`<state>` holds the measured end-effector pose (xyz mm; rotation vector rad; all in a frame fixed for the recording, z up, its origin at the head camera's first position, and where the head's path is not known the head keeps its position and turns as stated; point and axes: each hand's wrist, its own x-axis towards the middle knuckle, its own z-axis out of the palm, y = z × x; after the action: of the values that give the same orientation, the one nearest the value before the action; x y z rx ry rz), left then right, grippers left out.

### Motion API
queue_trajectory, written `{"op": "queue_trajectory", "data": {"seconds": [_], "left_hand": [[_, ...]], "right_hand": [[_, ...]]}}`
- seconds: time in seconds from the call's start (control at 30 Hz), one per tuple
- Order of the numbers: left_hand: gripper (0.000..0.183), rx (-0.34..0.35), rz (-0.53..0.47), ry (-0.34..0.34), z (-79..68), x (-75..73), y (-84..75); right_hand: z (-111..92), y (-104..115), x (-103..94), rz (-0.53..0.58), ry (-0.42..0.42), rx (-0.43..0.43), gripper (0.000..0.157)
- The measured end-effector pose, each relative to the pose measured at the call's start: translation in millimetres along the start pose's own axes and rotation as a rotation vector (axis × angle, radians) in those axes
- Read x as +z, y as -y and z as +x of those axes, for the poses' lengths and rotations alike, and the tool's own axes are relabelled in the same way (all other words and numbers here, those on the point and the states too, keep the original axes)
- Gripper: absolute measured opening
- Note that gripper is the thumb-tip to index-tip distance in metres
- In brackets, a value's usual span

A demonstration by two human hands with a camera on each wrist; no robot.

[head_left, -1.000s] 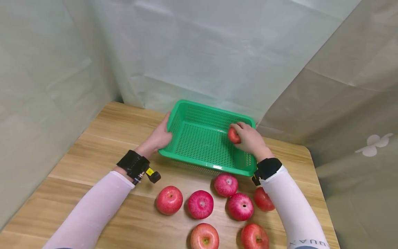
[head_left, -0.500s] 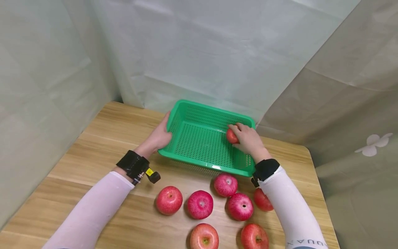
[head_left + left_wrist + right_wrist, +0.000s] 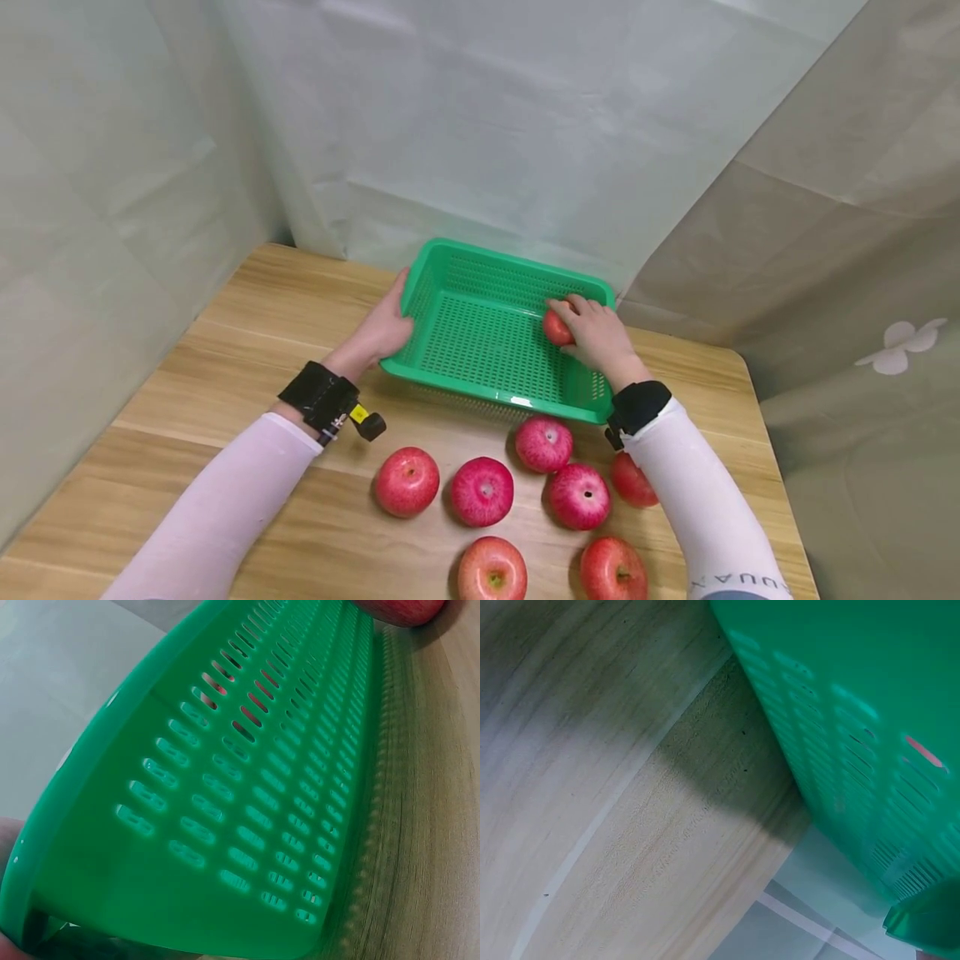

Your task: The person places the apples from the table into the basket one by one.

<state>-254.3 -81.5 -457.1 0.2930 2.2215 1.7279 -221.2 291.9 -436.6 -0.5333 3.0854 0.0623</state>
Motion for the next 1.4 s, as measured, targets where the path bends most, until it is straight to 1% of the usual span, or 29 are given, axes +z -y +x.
{"op": "queue_trajectory", "data": {"seconds": [0.3,0.53,0.67,0.9,1.03,1.17,1.4], "left_hand": [[0.104,0.005,0.003,0.005,-2.3,0.2,-2.3],[0.108,0.029,-0.032,0.015,-3.5,1.3,-1.9],[0.108,0.029,-0.029,0.015,-3.5,2.0,-2.1],[0.106,-0.003,0.004,-0.005,-2.1,0.5,-2.7],[0.106,0.005,0.014,-0.011,0.9,-1.6,-2.9],[0.106,0.019,0.004,-0.01,3.4,-2.9,-2.8],[0.106,0.012,-0.003,-0.013,1.1,-4.4,-1.6]], "right_hand": [[-1,2,-1.4,-0.018,0.011,0.004,0.088],[-1,2,0.1,-0.041,0.017,0.004,0.089],[-3,1,1.4,-0.035,0.0,0.001,0.088],[0,-1,2.6,0.0,-0.021,-0.018,0.091],[5,-3,3.5,0.022,-0.032,-0.022,0.091],[9,-5,3.0,0.014,-0.032,-0.02,0.091],[9,-2,1.9,0.04,-0.041,-0.036,0.088]]}}
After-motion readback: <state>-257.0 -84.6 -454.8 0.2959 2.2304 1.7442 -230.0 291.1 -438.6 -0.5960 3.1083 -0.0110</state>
